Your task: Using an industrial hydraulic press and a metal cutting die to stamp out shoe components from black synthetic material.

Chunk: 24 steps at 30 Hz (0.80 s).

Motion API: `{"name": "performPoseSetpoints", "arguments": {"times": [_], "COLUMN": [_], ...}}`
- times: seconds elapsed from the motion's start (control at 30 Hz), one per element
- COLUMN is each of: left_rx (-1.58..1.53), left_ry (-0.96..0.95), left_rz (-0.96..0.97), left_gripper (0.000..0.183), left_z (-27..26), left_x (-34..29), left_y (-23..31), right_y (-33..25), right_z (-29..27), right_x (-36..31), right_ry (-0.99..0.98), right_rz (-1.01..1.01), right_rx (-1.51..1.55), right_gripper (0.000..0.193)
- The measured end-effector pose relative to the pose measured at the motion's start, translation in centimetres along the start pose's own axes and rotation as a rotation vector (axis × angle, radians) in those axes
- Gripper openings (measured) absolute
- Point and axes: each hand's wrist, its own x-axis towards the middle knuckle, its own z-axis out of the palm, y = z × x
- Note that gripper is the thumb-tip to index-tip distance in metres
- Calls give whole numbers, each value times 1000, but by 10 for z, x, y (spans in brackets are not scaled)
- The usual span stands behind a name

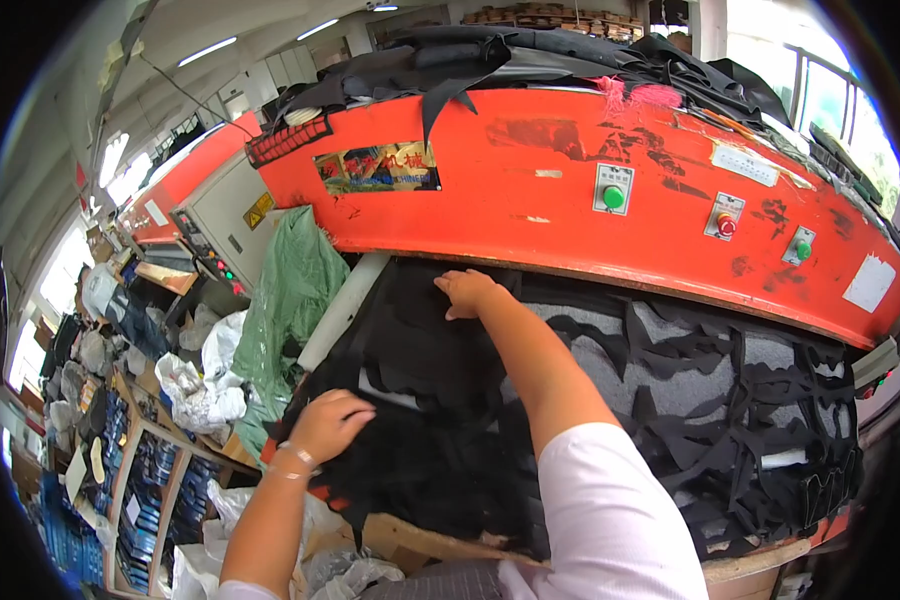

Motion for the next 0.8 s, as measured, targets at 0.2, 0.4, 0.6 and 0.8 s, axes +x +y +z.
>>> {"name": "performPoseSetpoints", "arguments": {"times": [0.2,0.4,0.6,0.8], "left_rx": [-29,174,141,125], "left_ry": [-86,-516,-481,-720], "left_rz": [307,108,84,-83], "left_gripper": [15,49,62,48], "left_z": [78,82,79,72], "left_x": [127,186,196,203], "left_y": [-56,-54,-63,-73], "right_y": [-8,-19,-16,-11], "right_z": [10,-5,-7,29], "right_x": [24,38,58,94], "right_ry": [256,-2,44,221], "right_rz": [266,451,526,656], "right_rx": [-42,-92,16,-83], "right_gripper": [81,88,92,39]}}
